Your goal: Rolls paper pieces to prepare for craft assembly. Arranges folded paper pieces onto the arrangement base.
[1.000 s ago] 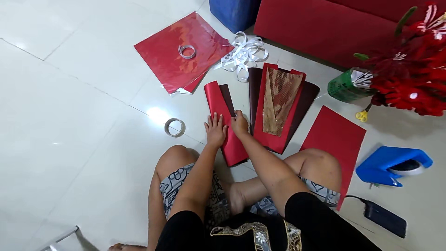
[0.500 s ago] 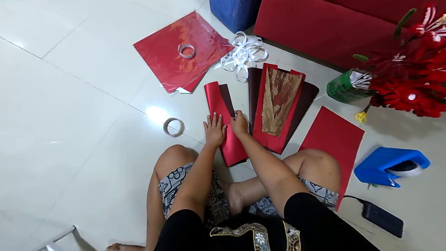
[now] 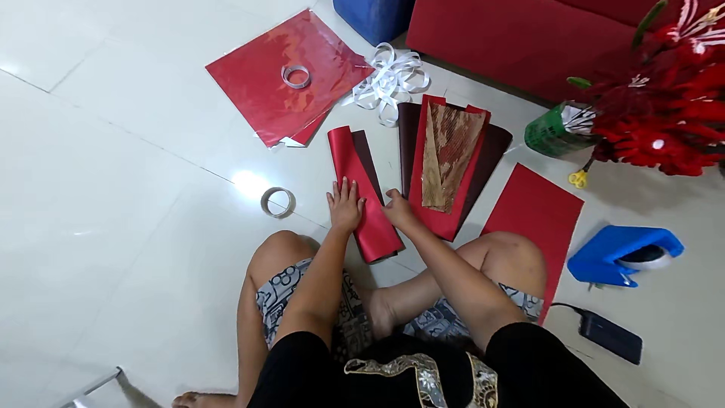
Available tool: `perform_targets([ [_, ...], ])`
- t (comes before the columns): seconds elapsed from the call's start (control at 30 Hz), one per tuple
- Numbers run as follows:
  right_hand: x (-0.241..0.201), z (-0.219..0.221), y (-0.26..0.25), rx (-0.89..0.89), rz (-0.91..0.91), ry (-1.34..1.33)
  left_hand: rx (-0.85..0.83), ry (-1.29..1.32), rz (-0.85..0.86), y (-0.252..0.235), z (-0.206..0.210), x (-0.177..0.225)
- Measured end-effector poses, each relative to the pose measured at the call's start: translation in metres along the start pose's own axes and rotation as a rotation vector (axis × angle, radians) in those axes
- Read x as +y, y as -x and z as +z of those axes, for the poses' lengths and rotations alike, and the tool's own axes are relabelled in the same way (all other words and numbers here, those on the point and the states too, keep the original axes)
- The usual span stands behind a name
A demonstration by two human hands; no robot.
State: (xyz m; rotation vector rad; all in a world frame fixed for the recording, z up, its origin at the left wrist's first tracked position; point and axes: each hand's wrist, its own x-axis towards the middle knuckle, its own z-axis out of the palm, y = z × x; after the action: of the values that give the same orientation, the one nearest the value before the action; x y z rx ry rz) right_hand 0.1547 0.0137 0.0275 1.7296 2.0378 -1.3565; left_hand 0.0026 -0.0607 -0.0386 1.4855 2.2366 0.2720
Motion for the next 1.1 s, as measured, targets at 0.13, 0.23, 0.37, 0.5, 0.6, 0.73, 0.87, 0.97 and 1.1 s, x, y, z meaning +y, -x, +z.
perform_targets([
  [0.13,0.01,0.006,0.015,0.016,0.05,-0.015,0.029,0.006,0.008,0.0,0.004,-0.001],
  [0.23,0.014,0.012,0.019,0.045,0.056,-0.024,0.014,0.0,0.003,-0.002,0.002,0.0],
  [0.37,0.011,0.015,0.02,0.06,0.05,0.014,0.005,-0.002,0.0,-0.001,0.001,0.0],
  [0.5,0.011,0.017,0.02,0.064,0.046,0.033,0.027,0.003,0.001,-0.001,0.002,0.0],
  [0.6,0.009,0.017,0.021,0.053,0.017,0.079,0.017,-0.007,-0.004,-0.001,0.002,0.0],
  [0.73,0.009,0.023,0.021,0.035,-0.1,0.229,-0.008,-0.014,-0.005,-0.003,0.0,0.0],
  [0.87,0.006,0.024,0.022,0.01,-0.089,0.274,-0.01,-0.016,-0.011,-0.004,-0.003,-0.003],
  [0.97,0.008,0.023,0.021,0.025,-0.094,0.239,0.018,-0.022,-0.013,-0.005,0.0,-0.005],
  [1.1,0.014,0.025,0.021,0.032,-0.134,0.224,0.017,-0.008,-0.007,-0.003,-0.001,-0.004],
])
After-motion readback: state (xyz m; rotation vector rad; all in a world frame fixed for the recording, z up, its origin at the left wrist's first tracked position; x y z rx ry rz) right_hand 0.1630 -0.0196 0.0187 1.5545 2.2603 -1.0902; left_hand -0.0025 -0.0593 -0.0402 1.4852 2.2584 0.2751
